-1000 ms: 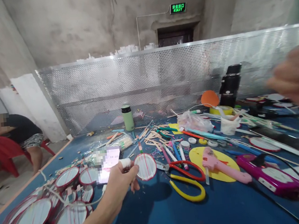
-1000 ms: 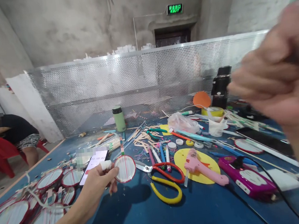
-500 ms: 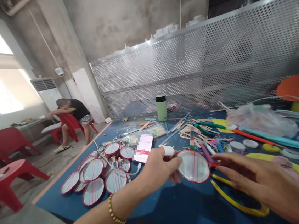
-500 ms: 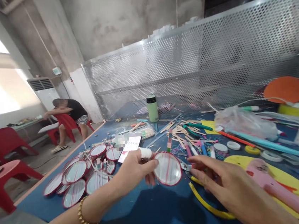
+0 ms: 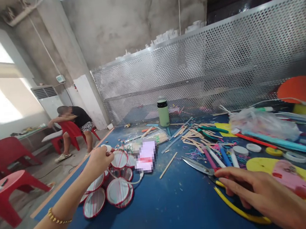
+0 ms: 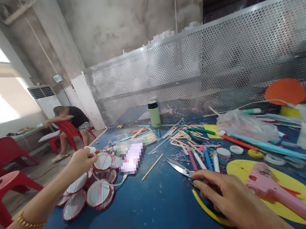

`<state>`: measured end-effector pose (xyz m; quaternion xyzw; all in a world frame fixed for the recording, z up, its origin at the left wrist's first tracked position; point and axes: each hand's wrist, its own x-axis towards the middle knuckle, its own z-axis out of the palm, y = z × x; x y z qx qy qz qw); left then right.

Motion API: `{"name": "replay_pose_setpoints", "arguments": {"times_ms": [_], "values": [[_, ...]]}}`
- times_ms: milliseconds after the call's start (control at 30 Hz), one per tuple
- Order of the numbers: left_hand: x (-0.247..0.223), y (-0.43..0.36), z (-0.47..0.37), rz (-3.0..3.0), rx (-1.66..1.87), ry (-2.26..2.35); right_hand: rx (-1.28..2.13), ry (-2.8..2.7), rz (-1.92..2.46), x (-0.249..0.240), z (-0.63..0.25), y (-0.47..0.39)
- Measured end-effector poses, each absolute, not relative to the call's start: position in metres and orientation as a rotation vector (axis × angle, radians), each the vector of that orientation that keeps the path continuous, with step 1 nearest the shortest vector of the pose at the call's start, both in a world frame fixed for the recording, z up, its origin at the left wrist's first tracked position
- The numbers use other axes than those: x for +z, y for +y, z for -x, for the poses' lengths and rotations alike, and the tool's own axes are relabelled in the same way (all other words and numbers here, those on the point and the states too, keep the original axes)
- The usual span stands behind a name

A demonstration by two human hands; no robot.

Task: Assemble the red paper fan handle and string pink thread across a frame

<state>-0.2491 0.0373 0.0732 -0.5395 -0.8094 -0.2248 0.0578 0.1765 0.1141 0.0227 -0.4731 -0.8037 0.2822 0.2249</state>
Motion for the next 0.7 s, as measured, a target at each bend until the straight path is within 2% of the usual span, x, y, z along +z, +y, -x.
{"name": "replay_pose_setpoints", "arguments": {"times_ms": [700], "values": [[0.066,0.090,0.238,1.594,0.112,-2.358,0.527,-2.336,1.187,0.028,-0.178,0.092]]}}
